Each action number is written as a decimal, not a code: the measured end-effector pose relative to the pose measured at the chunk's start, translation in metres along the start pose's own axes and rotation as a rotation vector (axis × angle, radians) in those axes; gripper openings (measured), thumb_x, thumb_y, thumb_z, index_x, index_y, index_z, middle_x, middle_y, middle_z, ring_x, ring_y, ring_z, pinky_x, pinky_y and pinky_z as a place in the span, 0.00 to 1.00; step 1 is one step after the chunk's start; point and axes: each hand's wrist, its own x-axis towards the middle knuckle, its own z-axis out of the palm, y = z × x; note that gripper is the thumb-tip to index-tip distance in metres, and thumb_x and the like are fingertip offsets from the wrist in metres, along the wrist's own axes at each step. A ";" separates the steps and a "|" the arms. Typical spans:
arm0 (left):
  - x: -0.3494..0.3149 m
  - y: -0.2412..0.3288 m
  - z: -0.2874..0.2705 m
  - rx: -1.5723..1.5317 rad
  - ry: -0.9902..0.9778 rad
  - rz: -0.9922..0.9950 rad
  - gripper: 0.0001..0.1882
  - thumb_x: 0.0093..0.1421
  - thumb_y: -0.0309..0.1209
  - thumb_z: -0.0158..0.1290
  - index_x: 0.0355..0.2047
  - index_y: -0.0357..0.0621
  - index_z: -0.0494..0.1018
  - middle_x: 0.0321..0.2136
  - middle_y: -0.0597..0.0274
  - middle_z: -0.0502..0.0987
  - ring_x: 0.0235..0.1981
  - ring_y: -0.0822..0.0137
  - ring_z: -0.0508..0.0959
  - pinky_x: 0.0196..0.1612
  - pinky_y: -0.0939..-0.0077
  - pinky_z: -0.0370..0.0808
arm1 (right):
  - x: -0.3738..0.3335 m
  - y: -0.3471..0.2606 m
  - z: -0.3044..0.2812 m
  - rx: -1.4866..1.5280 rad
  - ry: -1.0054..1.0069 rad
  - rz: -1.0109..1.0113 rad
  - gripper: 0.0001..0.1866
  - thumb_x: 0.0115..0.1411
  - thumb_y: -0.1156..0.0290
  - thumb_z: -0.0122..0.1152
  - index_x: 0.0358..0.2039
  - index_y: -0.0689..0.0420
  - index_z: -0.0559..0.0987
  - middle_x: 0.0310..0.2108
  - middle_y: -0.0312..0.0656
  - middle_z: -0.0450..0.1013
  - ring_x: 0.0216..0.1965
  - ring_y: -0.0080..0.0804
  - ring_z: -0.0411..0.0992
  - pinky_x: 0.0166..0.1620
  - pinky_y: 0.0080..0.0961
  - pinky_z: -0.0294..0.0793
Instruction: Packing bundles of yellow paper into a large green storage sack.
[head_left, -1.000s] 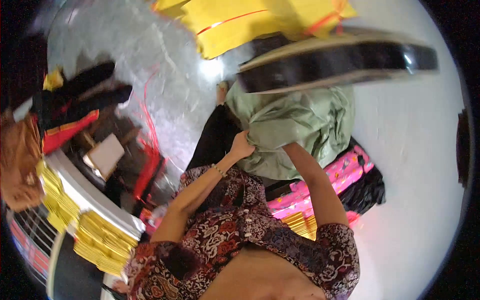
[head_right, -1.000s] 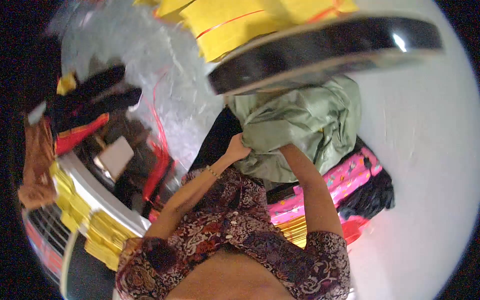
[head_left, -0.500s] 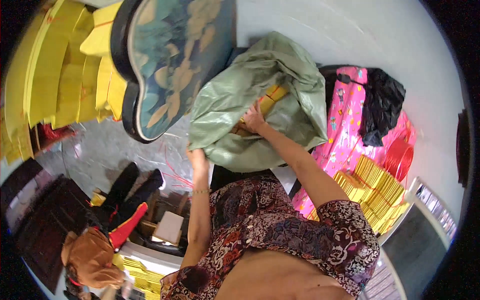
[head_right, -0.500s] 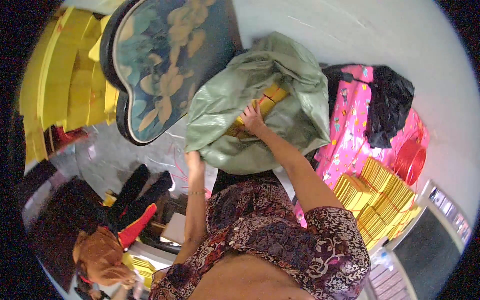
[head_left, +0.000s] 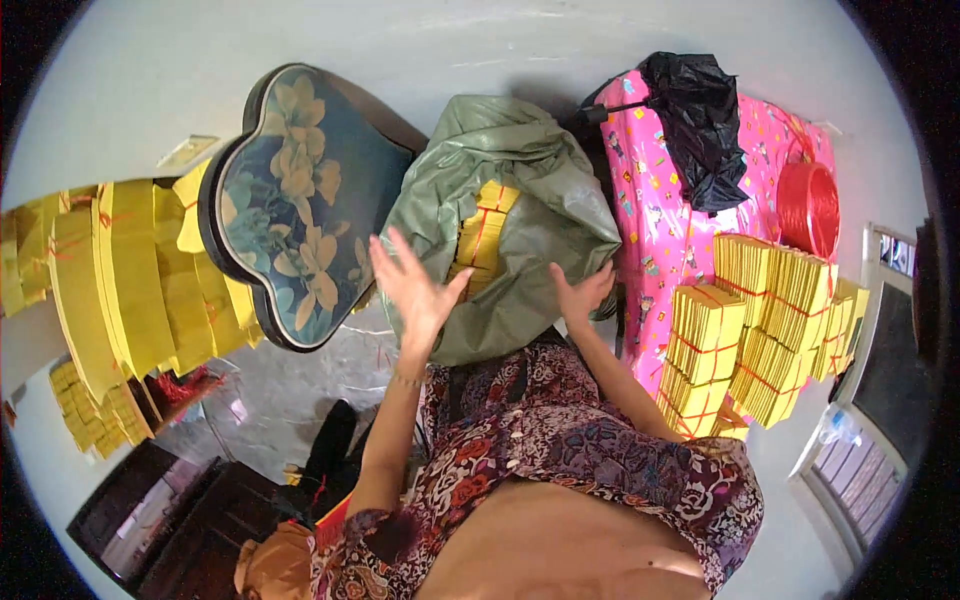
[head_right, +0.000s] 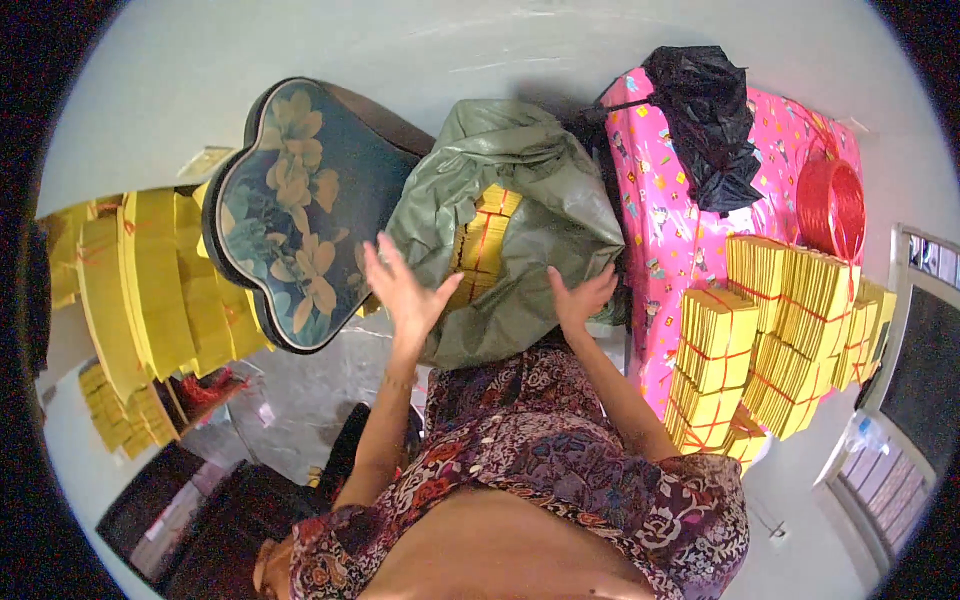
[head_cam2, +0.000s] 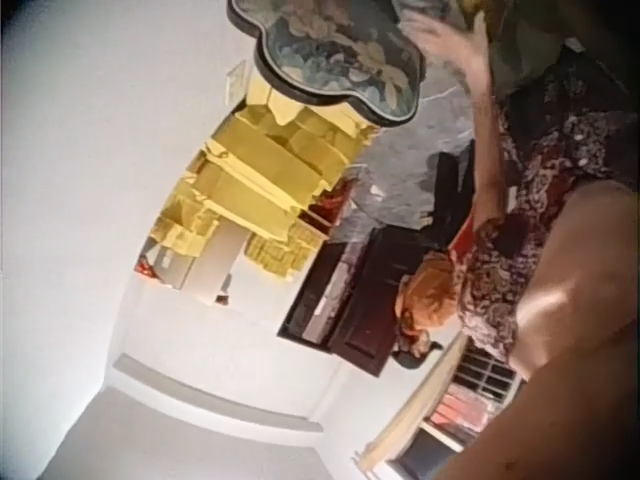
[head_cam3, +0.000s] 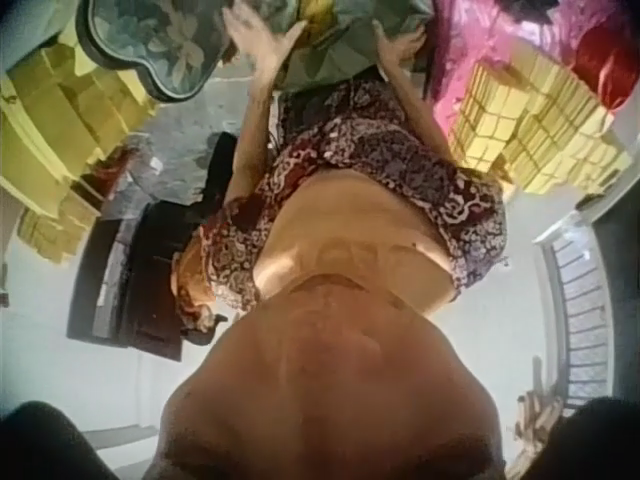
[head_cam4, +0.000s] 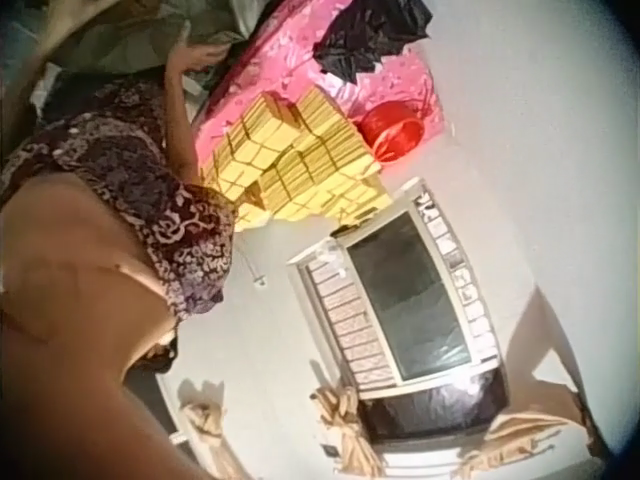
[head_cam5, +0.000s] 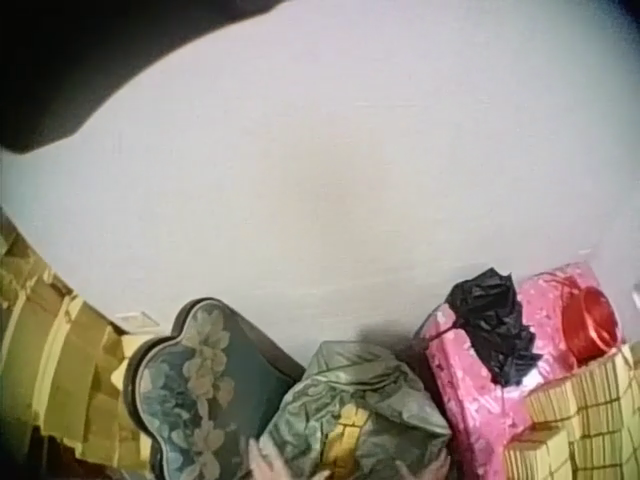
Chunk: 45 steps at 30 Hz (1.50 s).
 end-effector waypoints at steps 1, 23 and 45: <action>0.014 -0.005 0.016 0.033 -0.026 -0.013 0.69 0.32 0.49 0.70 0.64 0.38 0.36 0.60 0.25 0.42 0.61 0.35 0.46 0.61 0.46 0.48 | -0.006 0.000 0.003 -0.019 -0.114 0.443 0.58 0.42 0.53 0.73 0.62 0.67 0.46 0.60 0.61 0.48 0.60 0.55 0.50 0.61 0.44 0.50; 0.115 -0.074 0.045 -1.242 -0.235 -0.837 0.21 0.53 0.22 0.41 0.49 0.30 0.67 0.41 0.56 0.73 0.40 0.63 0.73 0.46 0.73 0.67 | 0.063 -0.044 0.002 0.502 -0.250 0.045 0.24 0.60 0.60 0.52 0.50 0.65 0.68 0.42 0.56 0.72 0.46 0.51 0.70 0.49 0.34 0.66; 0.098 -0.061 0.051 -0.448 -0.368 -0.583 0.31 0.62 0.37 0.44 0.62 0.38 0.49 0.58 0.39 0.55 0.50 0.46 0.66 0.48 0.53 0.69 | 0.049 -0.016 -0.017 0.533 -0.054 0.108 0.38 0.53 0.54 0.61 0.55 0.63 0.55 0.44 0.63 0.66 0.48 0.55 0.66 0.48 0.41 0.67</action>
